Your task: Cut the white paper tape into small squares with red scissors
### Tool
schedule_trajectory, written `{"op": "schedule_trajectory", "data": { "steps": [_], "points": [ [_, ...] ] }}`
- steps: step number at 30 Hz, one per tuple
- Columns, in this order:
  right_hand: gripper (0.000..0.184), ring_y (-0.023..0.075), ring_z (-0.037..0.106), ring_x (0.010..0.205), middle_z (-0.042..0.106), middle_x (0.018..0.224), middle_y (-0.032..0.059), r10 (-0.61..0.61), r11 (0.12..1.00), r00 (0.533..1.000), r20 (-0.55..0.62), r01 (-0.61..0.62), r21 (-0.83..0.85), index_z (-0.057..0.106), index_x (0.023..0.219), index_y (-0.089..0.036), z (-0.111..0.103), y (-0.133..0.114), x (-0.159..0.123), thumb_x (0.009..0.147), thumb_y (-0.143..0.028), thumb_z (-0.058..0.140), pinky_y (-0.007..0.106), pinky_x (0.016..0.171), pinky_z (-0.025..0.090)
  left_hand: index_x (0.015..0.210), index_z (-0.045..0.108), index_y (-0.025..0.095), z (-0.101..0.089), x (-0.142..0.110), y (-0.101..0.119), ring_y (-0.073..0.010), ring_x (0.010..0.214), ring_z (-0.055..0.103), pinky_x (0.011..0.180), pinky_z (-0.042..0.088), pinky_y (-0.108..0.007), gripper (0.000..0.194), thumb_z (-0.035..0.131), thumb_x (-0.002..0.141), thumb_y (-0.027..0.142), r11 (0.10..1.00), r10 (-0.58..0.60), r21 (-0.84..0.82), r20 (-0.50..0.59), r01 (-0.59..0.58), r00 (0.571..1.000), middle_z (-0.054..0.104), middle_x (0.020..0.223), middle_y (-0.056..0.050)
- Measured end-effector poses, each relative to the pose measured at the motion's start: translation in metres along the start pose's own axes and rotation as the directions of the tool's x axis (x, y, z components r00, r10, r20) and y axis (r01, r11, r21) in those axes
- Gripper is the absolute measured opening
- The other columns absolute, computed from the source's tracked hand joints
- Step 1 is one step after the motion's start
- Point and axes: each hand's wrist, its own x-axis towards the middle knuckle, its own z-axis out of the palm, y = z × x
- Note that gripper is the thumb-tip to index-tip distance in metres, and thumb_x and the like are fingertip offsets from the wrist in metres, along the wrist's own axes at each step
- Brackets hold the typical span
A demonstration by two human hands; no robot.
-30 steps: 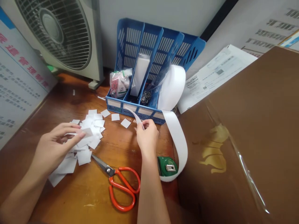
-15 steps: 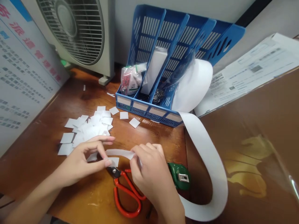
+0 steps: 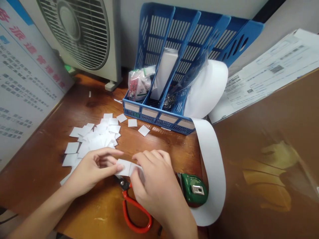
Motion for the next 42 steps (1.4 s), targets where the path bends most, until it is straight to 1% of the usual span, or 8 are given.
{"op": "schedule_trajectory", "data": {
  "steps": [3, 10, 14, 18, 25, 32, 38, 42],
  "points": [
    [0.011, 0.0187, 0.057, 0.088, 0.068, 0.091, -0.0016, -0.017, 0.996, 1.000, 0.017, 0.015, 0.088, 0.064, 0.093, -0.022, 0.004, -0.006, 0.003, 0.099, -0.018, 0.056, 0.036, 0.088, 0.034, 0.095, 0.082, 0.016, 0.000, -0.002, 0.000, -0.0145, 0.075, 0.070, 0.071, 0.053, -0.021, 0.022, 0.085, 0.080, 0.032, 0.998, 0.021, 0.057, 0.030, -0.022, 0.999, 0.081, 0.084, -0.004],
    [0.019, 0.0180, 0.056, 0.080, 0.065, 0.081, -0.0015, -0.002, 0.992, 0.998, 0.058, -0.005, 0.127, 0.068, 0.087, -0.021, 0.005, 0.000, 0.001, 0.101, -0.017, 0.056, 0.035, 0.080, 0.036, 0.084, 0.085, 0.018, 0.003, -0.004, -0.003, -0.0118, 0.062, 0.065, 0.058, 0.047, -0.017, 0.017, 0.088, 0.075, 0.032, 0.996, -0.002, 0.089, 0.029, -0.001, 1.000, 0.079, 0.072, -0.003],
    [0.020, 0.0199, 0.057, 0.077, 0.066, 0.077, -0.0003, -0.018, 0.999, 0.999, -0.043, 0.017, -0.036, 0.073, 0.086, -0.021, 0.007, -0.004, -0.003, 0.099, -0.017, 0.059, 0.037, 0.081, 0.035, 0.082, 0.086, 0.018, 0.007, -0.004, -0.004, -0.0093, 0.055, 0.058, 0.053, 0.043, -0.016, 0.017, 0.089, 0.074, 0.033, 0.994, -0.008, 0.104, -0.028, 0.011, 1.000, 0.077, 0.065, -0.003],
    [0.020, 0.0217, 0.060, 0.078, 0.068, 0.076, 0.0007, -0.006, 0.992, 0.995, -0.098, -0.006, -0.125, 0.073, 0.083, -0.020, 0.011, -0.009, -0.003, 0.097, -0.016, 0.059, 0.041, 0.087, 0.035, 0.082, 0.086, 0.018, 0.008, -0.003, -0.007, -0.0121, 0.059, 0.064, 0.057, 0.051, -0.018, 0.020, 0.088, 0.075, 0.037, 0.998, 0.014, 0.054, -0.079, -0.009, 0.997, 0.081, 0.073, -0.006],
    [0.018, 0.0154, 0.062, 0.081, 0.071, 0.083, -0.0047, 0.140, 0.972, 0.989, 0.049, -0.147, 0.183, 0.070, 0.084, -0.023, 0.005, -0.003, -0.001, 0.098, -0.018, 0.059, 0.032, 0.078, 0.038, 0.089, 0.087, 0.019, 0.008, -0.004, -0.012, -0.0146, 0.065, 0.070, 0.063, 0.056, -0.020, 0.020, 0.086, 0.079, 0.037, 0.999, 0.020, 0.037, -0.042, -0.018, 0.999, 0.083, 0.081, -0.006],
    [0.019, 0.0176, 0.059, 0.084, 0.069, 0.084, -0.0025, 0.105, 0.986, 0.994, 0.041, -0.109, 0.122, 0.070, 0.086, -0.022, 0.001, -0.001, -0.003, 0.099, -0.021, 0.056, 0.035, 0.082, 0.037, 0.090, 0.087, 0.018, 0.004, -0.005, -0.009, -0.0129, 0.060, 0.068, 0.059, 0.054, -0.018, 0.018, 0.084, 0.081, 0.034, 0.995, -0.006, 0.096, 0.034, 0.003, 0.999, 0.082, 0.077, -0.006],
    [0.017, 0.0190, 0.065, 0.089, 0.074, 0.090, -0.0038, 0.282, 0.922, 0.945, 0.164, -0.314, 0.225, 0.072, 0.087, -0.026, -0.003, -0.001, -0.002, 0.096, -0.028, 0.057, 0.033, 0.080, 0.043, 0.096, 0.087, 0.020, 0.006, -0.006, -0.011, -0.0135, 0.066, 0.070, 0.064, 0.057, -0.019, 0.019, 0.082, 0.084, 0.034, 0.999, 0.007, 0.052, 0.052, -0.010, 0.999, 0.084, 0.085, -0.006],
    [0.017, 0.0171, 0.066, 0.084, 0.075, 0.088, -0.0045, 0.300, 0.880, 0.929, 0.218, -0.357, 0.314, 0.072, 0.085, -0.025, -0.005, -0.001, -0.001, 0.094, -0.029, 0.058, 0.028, 0.071, 0.044, 0.091, 0.087, 0.019, 0.004, -0.007, -0.013, -0.0142, 0.064, 0.070, 0.062, 0.054, -0.019, 0.018, 0.082, 0.084, 0.035, 0.994, -0.010, 0.108, 0.071, 0.002, 0.997, 0.082, 0.076, -0.005]
  ]
}}
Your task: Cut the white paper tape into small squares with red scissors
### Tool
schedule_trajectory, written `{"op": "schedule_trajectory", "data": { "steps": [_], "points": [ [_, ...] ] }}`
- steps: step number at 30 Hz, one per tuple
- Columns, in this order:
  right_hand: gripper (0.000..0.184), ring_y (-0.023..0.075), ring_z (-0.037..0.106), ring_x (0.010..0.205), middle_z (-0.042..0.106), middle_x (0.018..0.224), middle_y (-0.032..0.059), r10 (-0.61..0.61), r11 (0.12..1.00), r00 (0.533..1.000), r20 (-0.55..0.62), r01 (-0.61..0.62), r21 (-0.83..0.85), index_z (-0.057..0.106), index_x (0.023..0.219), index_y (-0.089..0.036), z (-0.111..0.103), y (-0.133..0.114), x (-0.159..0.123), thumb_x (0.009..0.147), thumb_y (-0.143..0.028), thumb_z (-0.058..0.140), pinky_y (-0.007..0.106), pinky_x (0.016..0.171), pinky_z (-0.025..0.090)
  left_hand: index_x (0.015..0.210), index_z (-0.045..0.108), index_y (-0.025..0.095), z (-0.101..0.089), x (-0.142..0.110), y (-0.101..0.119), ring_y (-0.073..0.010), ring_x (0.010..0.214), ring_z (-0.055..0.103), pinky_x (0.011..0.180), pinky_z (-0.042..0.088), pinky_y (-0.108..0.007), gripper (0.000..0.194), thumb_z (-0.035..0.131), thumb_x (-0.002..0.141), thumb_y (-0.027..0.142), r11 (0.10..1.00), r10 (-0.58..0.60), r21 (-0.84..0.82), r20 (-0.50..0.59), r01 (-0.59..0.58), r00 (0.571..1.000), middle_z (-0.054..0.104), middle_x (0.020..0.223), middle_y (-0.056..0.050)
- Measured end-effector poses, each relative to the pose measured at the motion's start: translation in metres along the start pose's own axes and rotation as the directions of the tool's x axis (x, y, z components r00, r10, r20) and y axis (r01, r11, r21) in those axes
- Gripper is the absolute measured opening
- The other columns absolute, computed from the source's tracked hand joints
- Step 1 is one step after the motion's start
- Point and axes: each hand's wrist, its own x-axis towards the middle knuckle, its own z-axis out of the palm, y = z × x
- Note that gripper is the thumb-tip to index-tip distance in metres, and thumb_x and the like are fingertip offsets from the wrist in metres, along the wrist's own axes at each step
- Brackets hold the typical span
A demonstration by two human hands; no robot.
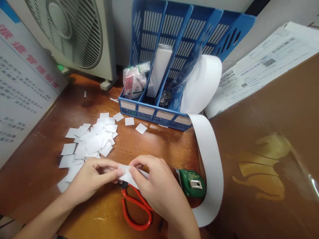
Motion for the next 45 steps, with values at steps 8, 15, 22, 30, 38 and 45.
{"op": "schedule_trajectory", "data": {
  "steps": [8, 15, 22, 30, 38, 45],
  "points": [
    [0.020, 0.0168, 0.066, 0.078, 0.076, 0.082, -0.0024, 0.018, 0.999, 0.999, 0.047, -0.019, 0.033, 0.071, 0.079, -0.022, -0.002, 0.001, 0.003, 0.093, -0.026, 0.058, 0.027, 0.067, 0.044, 0.095, 0.086, 0.019, 0.000, -0.002, 0.001, -0.0172, 0.070, 0.074, 0.066, 0.056, -0.022, 0.021, 0.082, 0.084, 0.036, 0.999, 0.023, 0.033, -0.004, -0.022, 1.000, 0.084, 0.085, -0.006],
    [0.018, 0.0143, 0.062, 0.071, 0.073, 0.079, -0.0041, 0.010, 0.995, 0.998, 0.069, -0.017, 0.099, 0.073, 0.083, -0.023, -0.002, 0.004, 0.000, 0.094, -0.028, 0.059, 0.025, 0.062, 0.043, 0.092, 0.086, 0.018, 0.001, 0.000, 0.000, -0.0201, 0.076, 0.078, 0.068, 0.058, -0.022, 0.018, 0.084, 0.082, 0.033, 1.000, -0.007, -0.024, 0.029, 0.008, 1.000, 0.084, 0.087, -0.007],
    [0.017, 0.0157, 0.065, 0.077, 0.075, 0.082, -0.0027, -0.021, 0.999, 1.000, -0.004, 0.021, 0.032, 0.074, 0.083, -0.022, -0.003, 0.005, 0.001, 0.092, -0.024, 0.059, 0.025, 0.066, 0.044, 0.106, 0.084, 0.017, 0.002, 0.000, 0.002, -0.0198, 0.080, 0.078, 0.074, 0.061, -0.024, 0.024, 0.082, 0.084, 0.027, 0.998, -0.001, -0.055, 0.082, 0.006, 0.997, 0.084, 0.086, -0.007],
    [0.019, 0.0156, 0.065, 0.073, 0.075, 0.081, -0.0030, 0.010, 0.996, 0.998, 0.057, -0.015, 0.086, 0.075, 0.084, -0.022, -0.002, 0.004, 0.001, 0.094, -0.027, 0.059, 0.025, 0.062, 0.045, 0.096, 0.084, 0.016, 0.001, 0.000, 0.001, -0.0191, 0.077, 0.077, 0.073, 0.059, -0.024, 0.018, 0.081, 0.085, 0.030, 0.999, -0.008, -0.038, 0.079, 0.011, 0.997, 0.083, 0.085, -0.007],
    [0.019, 0.0181, 0.067, 0.082, 0.075, 0.085, -0.0022, -0.138, 0.987, 0.990, 0.036, 0.141, -0.081, 0.075, 0.083, -0.024, -0.001, -0.002, 0.004, 0.094, -0.019, 0.061, 0.032, 0.076, 0.046, 0.095, 0.085, 0.016, -0.002, -0.001, 0.012, -0.0157, 0.068, 0.070, 0.064, 0.052, -0.021, 0.023, 0.079, 0.086, 0.036, 0.996, -0.022, 0.087, 0.100, 0.013, 0.995, 0.080, 0.077, -0.006],
    [0.018, 0.0217, 0.064, 0.086, 0.069, 0.094, 0.0053, -0.548, 0.813, 0.736, -0.398, 0.357, -0.459, 0.062, 0.104, -0.023, 0.020, -0.010, -0.044, 0.091, -0.011, 0.060, 0.034, 0.076, 0.050, 0.092, 0.083, 0.013, -0.010, 0.004, 0.023, -0.0155, 0.063, 0.069, 0.061, 0.055, -0.023, 0.027, 0.080, 0.083, 0.039, 1.000, -0.011, -0.023, -0.018, 0.011, 1.000, 0.080, 0.077, -0.008]
  ]
}}
